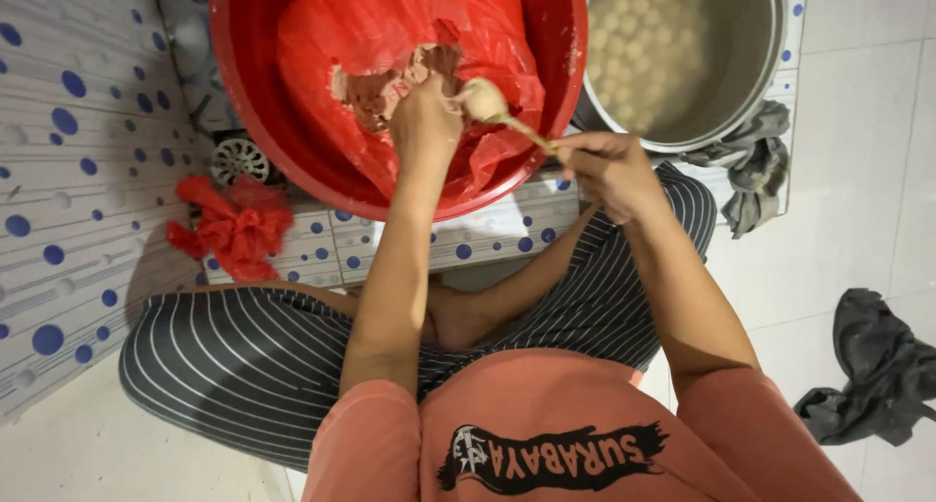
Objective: A person is manually forming meatballs by squeezing meat mixture through their hand and scooping it into a pot of water using a spoon.
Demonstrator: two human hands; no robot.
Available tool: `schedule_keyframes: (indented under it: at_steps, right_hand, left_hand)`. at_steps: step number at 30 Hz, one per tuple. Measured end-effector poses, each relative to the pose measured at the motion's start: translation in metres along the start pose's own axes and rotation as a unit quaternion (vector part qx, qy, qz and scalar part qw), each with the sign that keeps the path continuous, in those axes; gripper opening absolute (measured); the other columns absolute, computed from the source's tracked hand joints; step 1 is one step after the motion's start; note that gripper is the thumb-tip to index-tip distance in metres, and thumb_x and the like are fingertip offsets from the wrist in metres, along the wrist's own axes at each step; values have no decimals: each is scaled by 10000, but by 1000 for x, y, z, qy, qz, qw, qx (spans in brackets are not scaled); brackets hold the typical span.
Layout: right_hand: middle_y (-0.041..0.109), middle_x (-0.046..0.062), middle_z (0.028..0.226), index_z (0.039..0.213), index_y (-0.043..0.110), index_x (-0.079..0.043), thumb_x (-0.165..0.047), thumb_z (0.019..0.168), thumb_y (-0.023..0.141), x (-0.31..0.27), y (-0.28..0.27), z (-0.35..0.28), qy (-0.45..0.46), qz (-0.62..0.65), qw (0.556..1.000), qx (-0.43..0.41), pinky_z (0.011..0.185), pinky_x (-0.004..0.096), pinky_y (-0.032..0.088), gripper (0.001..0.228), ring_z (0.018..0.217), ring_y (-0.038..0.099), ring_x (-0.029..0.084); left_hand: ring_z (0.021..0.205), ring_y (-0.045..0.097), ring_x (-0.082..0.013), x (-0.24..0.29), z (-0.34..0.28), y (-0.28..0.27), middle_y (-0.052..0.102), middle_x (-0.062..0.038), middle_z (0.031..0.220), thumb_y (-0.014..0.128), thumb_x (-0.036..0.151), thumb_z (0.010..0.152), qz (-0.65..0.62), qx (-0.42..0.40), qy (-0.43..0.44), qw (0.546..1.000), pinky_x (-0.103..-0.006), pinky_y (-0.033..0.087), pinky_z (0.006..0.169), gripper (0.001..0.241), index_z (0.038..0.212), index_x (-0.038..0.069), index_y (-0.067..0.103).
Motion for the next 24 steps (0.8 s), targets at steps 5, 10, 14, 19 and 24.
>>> schedule_keyframes:
  at_steps: [5,10,14,19,24]
  right_hand:
    - [550,58,570,973,751,8,-44,924,680,5,-96,11,-109,-97,970,192,344,193,263,100,393,399,7]
    - [699,67,715,1073,832,-106,-140,975,772,52,-217,51,-191,-391,844,312,641,301,485,120,683,683,204]
    - [745,163,874,1079,828,-65,-70,959,780,65,-230,65,-206,-427,802,363,792,421,557,129,856,730,358]
    - [667,174,781,1107,788,53,55,1011,712,7,-162,19,-348,-378,766,387,813,388,539,123,812,702,299]
    - [703,231,813,1026,780,21,4,1018,710,-14,-57,5,-259,-316,895,179,792,445,530,73,868,722,353]
  left_hand:
    - [818,739,-402,-32,10,4,721,-117,731,741,247,826,-46,69,-7,997,-530,607,702,71,854,182,737]
    - [802,737,-366,-53,20,16,706,-77,707,780,285,817,-106,60,-43,992,-468,607,696,113,817,198,708]
    - [634,709,-338,-51,26,21,676,-129,647,804,171,809,-212,55,-70,973,-471,584,456,110,807,146,697]
    - [506,657,-256,-22,13,7,626,-163,649,737,25,860,-384,30,-116,916,-439,662,439,83,890,17,660]
    - [507,399,-68,24,-2,-22,381,-2,768,533,-240,826,-615,-26,-16,788,-248,413,354,377,945,117,510]
Point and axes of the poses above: each hand's wrist, its own z-axis towards the middle knuckle, its own y-axis out of the palm, x = y × z, the point moved 8 cm from there along z, towards the middle knuckle
